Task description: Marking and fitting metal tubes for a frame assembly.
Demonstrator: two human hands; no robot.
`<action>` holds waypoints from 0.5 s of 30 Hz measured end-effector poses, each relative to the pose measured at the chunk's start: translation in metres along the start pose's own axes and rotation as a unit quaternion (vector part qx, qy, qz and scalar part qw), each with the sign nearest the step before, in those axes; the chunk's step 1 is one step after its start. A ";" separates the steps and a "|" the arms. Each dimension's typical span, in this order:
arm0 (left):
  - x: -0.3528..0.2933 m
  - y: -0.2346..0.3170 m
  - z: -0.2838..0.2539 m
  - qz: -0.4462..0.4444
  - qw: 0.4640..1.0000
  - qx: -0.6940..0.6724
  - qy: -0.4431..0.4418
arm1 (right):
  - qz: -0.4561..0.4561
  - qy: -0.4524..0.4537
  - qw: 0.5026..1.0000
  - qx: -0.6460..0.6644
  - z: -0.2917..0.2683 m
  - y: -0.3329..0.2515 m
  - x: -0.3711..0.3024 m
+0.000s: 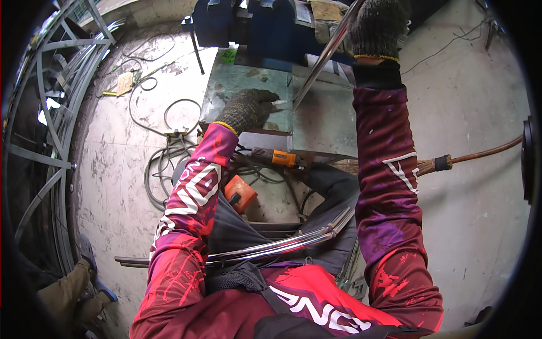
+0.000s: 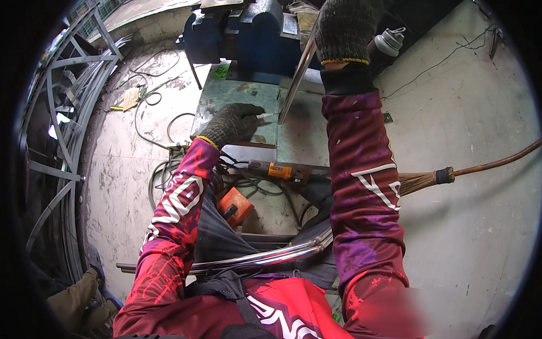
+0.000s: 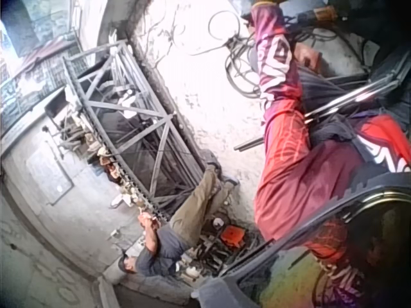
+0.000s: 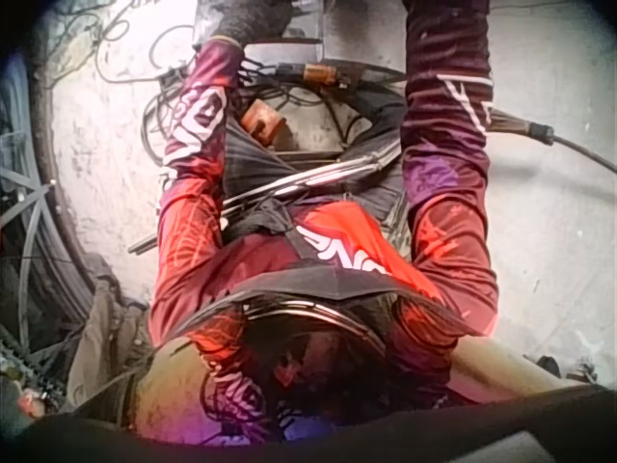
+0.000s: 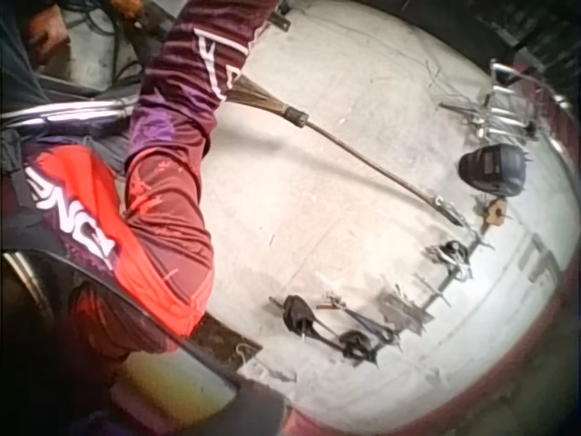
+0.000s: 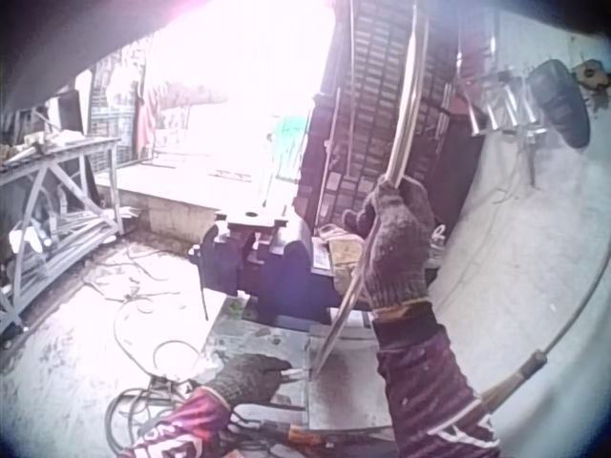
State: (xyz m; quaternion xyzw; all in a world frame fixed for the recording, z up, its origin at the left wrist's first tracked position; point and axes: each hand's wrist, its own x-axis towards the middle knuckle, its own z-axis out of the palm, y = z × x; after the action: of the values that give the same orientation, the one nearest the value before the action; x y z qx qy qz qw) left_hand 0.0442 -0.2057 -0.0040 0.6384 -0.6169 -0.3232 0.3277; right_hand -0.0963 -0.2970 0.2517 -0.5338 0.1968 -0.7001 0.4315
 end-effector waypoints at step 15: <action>0.004 -0.005 0.004 -0.005 1.000 0.012 -0.002 | 0.008 -0.030 0.999 0.017 -0.006 0.002 0.004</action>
State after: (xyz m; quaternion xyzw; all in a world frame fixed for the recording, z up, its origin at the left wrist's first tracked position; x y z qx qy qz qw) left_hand 0.0443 -0.2098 -0.0100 0.6445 -0.6184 -0.3187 0.3172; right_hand -0.1008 -0.3022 0.2505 -0.5459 0.1764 -0.6832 0.4518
